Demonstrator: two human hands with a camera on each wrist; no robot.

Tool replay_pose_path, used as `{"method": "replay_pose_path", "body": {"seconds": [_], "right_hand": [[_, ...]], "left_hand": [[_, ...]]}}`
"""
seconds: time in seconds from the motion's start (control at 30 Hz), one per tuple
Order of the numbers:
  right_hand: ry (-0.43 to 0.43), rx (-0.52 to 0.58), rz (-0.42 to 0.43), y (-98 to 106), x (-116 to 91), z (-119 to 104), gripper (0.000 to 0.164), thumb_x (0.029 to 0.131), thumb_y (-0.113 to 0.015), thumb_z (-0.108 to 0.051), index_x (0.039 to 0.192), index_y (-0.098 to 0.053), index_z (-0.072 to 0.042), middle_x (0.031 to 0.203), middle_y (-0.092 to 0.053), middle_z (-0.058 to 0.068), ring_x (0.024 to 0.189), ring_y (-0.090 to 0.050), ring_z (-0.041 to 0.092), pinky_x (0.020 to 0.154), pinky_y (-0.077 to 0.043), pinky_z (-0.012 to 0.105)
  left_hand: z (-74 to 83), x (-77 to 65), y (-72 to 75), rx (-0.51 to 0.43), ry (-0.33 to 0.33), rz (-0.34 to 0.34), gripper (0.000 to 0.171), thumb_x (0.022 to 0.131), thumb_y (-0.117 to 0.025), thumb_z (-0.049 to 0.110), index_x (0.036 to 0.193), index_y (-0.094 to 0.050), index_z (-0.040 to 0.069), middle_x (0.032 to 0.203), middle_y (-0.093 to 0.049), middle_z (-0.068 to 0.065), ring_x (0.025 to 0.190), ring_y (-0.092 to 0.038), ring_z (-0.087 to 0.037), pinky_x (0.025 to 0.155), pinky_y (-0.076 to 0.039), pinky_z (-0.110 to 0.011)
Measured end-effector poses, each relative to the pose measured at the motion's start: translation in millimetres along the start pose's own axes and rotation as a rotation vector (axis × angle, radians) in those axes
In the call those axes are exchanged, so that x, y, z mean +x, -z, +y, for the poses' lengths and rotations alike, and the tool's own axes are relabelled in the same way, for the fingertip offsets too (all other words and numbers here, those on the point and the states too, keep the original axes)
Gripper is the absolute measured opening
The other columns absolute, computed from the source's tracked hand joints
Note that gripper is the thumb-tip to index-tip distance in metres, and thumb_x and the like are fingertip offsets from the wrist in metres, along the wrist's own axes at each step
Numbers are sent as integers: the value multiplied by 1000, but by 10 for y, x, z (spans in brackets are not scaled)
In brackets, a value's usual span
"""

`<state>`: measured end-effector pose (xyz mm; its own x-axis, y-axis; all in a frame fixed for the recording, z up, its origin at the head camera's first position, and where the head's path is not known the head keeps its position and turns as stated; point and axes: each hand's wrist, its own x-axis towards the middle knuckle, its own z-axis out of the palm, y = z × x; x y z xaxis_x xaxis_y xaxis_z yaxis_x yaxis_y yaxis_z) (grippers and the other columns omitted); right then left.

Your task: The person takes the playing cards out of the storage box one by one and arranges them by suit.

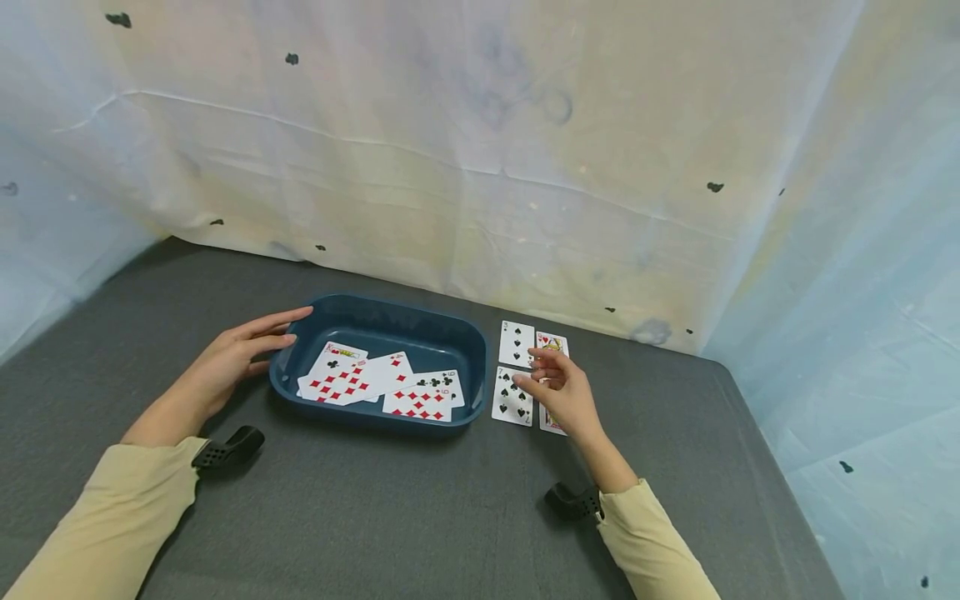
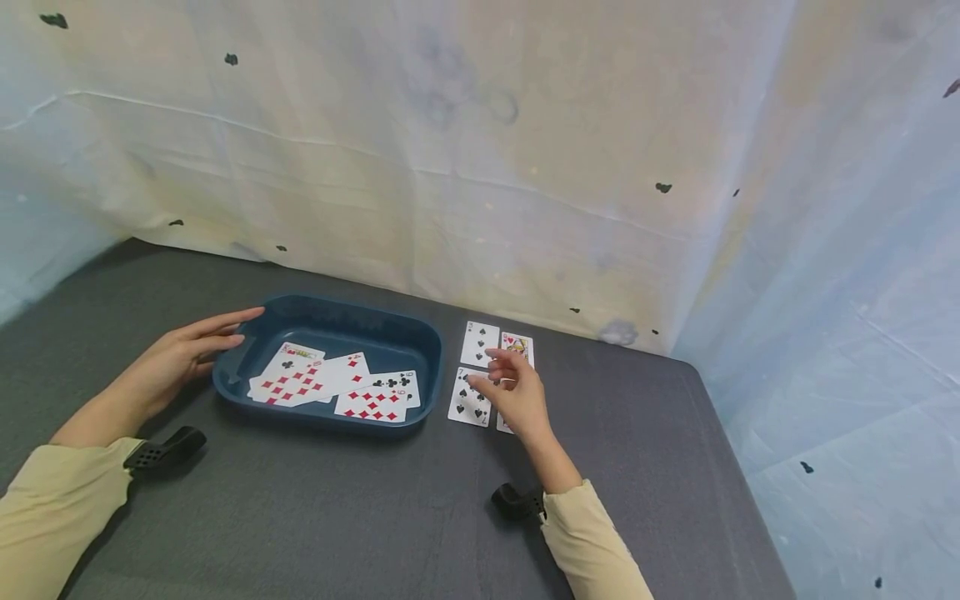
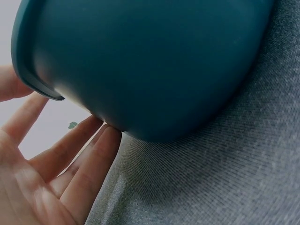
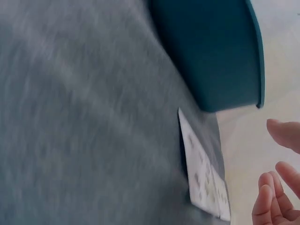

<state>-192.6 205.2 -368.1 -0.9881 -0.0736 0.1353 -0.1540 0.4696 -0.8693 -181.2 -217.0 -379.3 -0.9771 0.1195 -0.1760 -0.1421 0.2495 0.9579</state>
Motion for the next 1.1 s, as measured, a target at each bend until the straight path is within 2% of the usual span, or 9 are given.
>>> {"method": "replay_pose_path", "body": {"seconds": [0.23,0.33,0.5,0.73,1.03,1.1], "right_hand": [[51,63,2,-139,-7,-161,44,80,-77,-7,121,-62,-1,108,-58,23,91,-57,20,70,-45,17],[67,76,-5,-201,-14,-235,44,80,-78,-7,120,-63,-2,106,-59,20,90,-57,19,69,-46,17],[96,93,-37,-293,-18,-327,44,79,-77,-6,120,-62,-2,105,-59,20,88,-57,15,70,-46,16],[138,114,-91,-410,-1,-472,43,80,-76,-6,120,-61,0,106,-59,22,88,-57,16,70,-46,16],[171,95,-140,-654,51,-713,37,83,-72,-6,117,-62,4,105,-59,26,84,-56,16,68,-44,16],[172,72,-147,-719,60,-758,35,84,-72,-7,116,-62,4,105,-59,25,84,-57,17,68,-45,16]], "left_hand": [[-4,-11,-2,-2,3,6,57,101,-47,36,152,-29,19,161,-8,-12,144,-5,-41,105,-15,-73],[4,-18,-16,6,3,15,58,100,-48,37,152,-29,18,161,-8,-13,144,-6,-41,105,-16,-74],[11,-18,-33,18,-3,26,59,99,-49,40,151,-31,18,161,-10,-13,143,-7,-41,104,-16,-74],[11,-11,-36,17,-5,27,59,99,-49,40,151,-30,19,161,-10,-13,144,-7,-42,104,-17,-74],[-52,12,-15,9,-10,52,55,96,-53,44,147,-38,32,160,-15,-13,143,-11,-38,106,-18,-71],[-44,3,-19,11,-24,46,55,96,-53,44,148,-37,31,160,-15,-13,143,-12,-38,105,-18,-72]]}}
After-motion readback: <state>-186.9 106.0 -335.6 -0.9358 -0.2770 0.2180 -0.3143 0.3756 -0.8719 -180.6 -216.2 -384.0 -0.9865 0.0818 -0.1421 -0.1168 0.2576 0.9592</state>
